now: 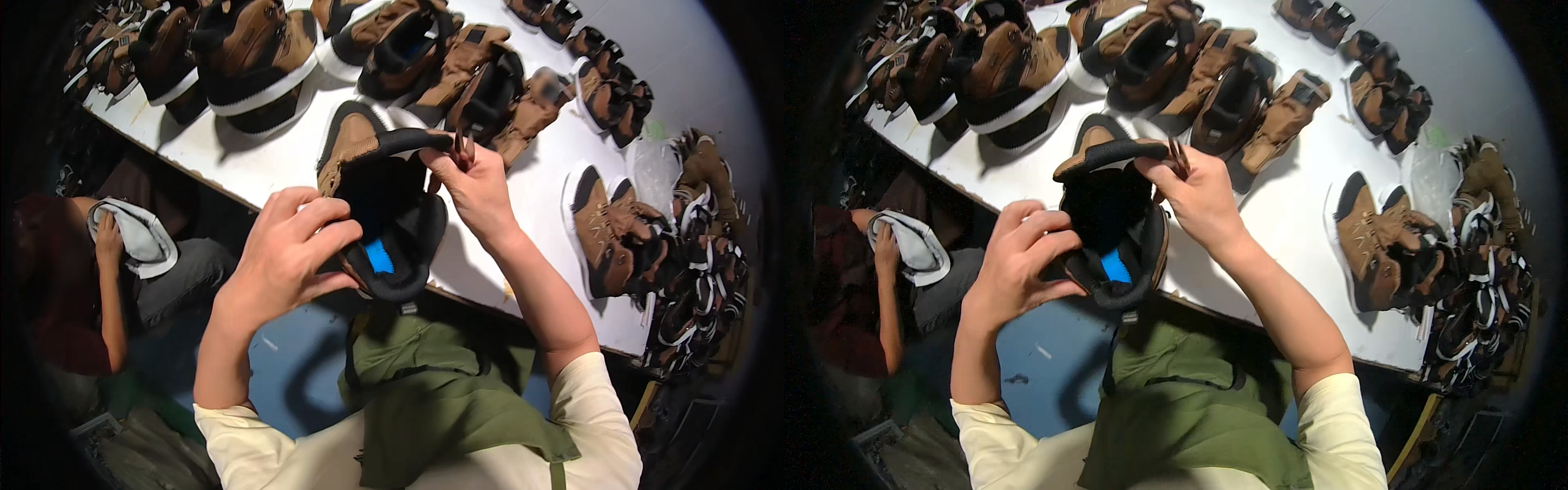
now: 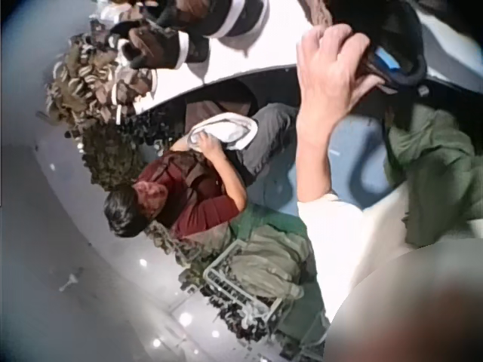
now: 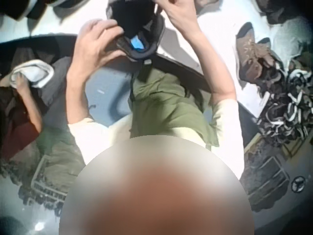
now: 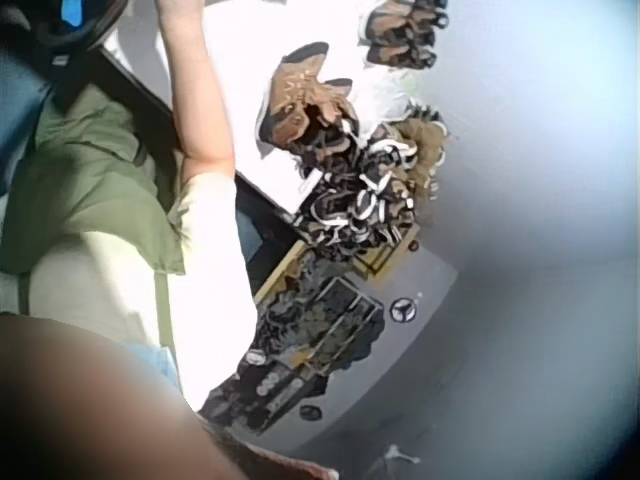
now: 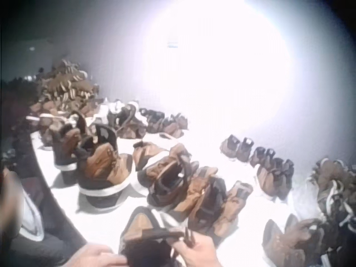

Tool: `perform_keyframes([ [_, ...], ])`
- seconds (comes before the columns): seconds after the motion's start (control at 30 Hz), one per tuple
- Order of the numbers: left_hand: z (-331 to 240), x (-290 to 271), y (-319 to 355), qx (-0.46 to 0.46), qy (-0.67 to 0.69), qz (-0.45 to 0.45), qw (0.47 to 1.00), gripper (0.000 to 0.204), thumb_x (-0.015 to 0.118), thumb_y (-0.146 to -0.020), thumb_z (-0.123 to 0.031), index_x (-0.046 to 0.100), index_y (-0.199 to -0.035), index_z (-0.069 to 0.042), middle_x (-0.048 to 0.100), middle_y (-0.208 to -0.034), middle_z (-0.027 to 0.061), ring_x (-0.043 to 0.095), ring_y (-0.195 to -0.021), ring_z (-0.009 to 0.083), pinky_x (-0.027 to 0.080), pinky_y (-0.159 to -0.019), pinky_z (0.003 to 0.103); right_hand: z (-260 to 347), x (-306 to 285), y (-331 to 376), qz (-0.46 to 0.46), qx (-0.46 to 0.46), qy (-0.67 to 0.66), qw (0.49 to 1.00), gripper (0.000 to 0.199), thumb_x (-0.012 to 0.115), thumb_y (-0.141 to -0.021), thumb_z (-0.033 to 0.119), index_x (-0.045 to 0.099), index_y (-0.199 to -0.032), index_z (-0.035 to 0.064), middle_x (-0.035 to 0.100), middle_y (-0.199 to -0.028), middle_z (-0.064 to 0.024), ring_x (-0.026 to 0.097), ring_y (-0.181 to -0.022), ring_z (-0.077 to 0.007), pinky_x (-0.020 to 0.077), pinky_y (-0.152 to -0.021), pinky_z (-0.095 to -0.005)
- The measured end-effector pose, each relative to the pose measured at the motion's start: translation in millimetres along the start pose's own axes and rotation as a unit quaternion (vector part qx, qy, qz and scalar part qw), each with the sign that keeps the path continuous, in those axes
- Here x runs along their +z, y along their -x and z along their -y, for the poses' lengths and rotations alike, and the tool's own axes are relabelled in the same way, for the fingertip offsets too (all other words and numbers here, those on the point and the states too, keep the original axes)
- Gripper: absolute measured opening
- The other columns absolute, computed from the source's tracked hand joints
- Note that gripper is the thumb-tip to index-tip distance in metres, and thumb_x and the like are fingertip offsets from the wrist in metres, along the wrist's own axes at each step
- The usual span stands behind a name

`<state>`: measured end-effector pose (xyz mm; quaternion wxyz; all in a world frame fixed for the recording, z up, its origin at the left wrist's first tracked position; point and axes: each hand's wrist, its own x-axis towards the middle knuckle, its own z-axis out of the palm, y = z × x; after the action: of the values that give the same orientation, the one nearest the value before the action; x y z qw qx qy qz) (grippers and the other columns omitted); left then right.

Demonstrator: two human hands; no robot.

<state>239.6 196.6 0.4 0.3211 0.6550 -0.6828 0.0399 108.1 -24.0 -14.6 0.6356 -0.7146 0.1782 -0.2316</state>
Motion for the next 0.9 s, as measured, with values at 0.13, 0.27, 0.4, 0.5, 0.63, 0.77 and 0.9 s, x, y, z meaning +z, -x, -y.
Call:
perform_keyframes([
  [0.13, 21, 10, -26, 0.037, 0.116, 0.030, 0.992, 0.048, 0.086, -0.056, -0.022, 0.060, -0.094, -0.007, 0.059, -0.095, 0.0067, 0.053, -0.093, 0.0291, 0.041, -0.092, 0.040, 40, -20, 22, -0.078, -0.334, 0.333, 0.878, 0.030, 0.078, -0.079, 0.007, 0.069, -0.107, 0.0009, 0.066, -0.100, -0.0129, 0.066, -0.072, -0.0175, 0.0529, -0.064, -0.0266],
  [0.27, 30, 19, -39, 0.022, 0.175, 0.052, 0.983, 0.044, 0.087, -0.060, -0.020, 0.060, -0.092, -0.006, 0.056, -0.083, 0.0067, 0.052, -0.089, 0.0274, 0.039, -0.095, 0.038, 57, -18, 40, 0.120, -0.350, 0.354, 0.859, 0.043, 0.088, -0.067, 0.029, 0.070, -0.095, 0.0027, 0.068, -0.097, -0.0099, 0.067, -0.077, -0.0240, 0.0545, -0.065, -0.0316],
  [0.4, 19, 26, -52, -0.028, 0.183, 0.032, 0.982, 0.040, 0.085, -0.066, -0.024, 0.061, -0.092, -0.005, 0.059, -0.085, 0.0075, 0.050, -0.090, 0.0275, 0.039, -0.094, 0.037, 48, -20, 43, 0.208, -0.244, 0.477, 0.818, 0.047, 0.084, -0.069, 0.037, 0.068, -0.101, 0.0052, 0.069, -0.092, -0.0083, 0.067, -0.086, -0.0249, 0.0542, -0.070, -0.0349],
  [0.5, 5, 21, -58, -0.122, 0.245, 0.055, 0.960, 0.042, 0.085, -0.066, -0.026, 0.062, -0.093, -0.004, 0.062, -0.087, 0.0090, 0.052, -0.094, 0.0282, 0.040, -0.092, 0.037, 50, -28, 41, 0.238, -0.147, 0.450, 0.848, 0.039, 0.082, -0.071, 0.029, 0.068, -0.101, 0.0085, 0.068, -0.089, -0.0103, 0.066, -0.086, -0.0286, 0.0528, -0.073, -0.0376],
  [0.63, -18, 22, -65, -0.179, 0.280, 0.031, 0.943, 0.038, 0.083, -0.067, -0.024, 0.063, -0.091, -0.003, 0.064, -0.082, 0.0097, 0.056, -0.089, 0.0278, 0.042, -0.087, 0.037, 51, -41, 40, 0.258, -0.071, 0.352, 0.897, 0.031, 0.081, -0.071, 0.020, 0.067, -0.095, 0.0076, 0.067, -0.084, -0.0111, 0.064, -0.082, -0.0283, 0.0509, -0.073, -0.0366],
  [0.77, -33, 31, -65, -0.149, 0.246, -0.009, 0.958, 0.036, 0.082, -0.067, -0.023, 0.063, -0.089, -0.002, 0.064, -0.079, 0.0111, 0.059, -0.080, 0.0281, 0.042, -0.088, 0.038, 45, -49, 49, 0.291, 0.045, 0.248, 0.923, 0.027, 0.079, -0.076, 0.014, 0.064, -0.097, 0.0047, 0.063, -0.077, -0.0050, 0.059, -0.077, -0.0128, 0.0479, -0.071, -0.0312],
  [0.9, -44, 37, -66, -0.123, 0.205, -0.018, 0.971, 0.036, 0.084, -0.065, -0.023, 0.063, -0.088, -0.003, 0.063, -0.079, 0.0091, 0.059, -0.081, 0.0258, 0.043, -0.083, 0.036, 52, -51, 52, 0.343, 0.141, 0.152, 0.916, 0.028, 0.077, -0.080, 0.013, 0.063, -0.102, 0.0024, 0.063, -0.081, -0.0019, 0.055, -0.079, -0.0076, 0.0474, -0.073, -0.0283],
])
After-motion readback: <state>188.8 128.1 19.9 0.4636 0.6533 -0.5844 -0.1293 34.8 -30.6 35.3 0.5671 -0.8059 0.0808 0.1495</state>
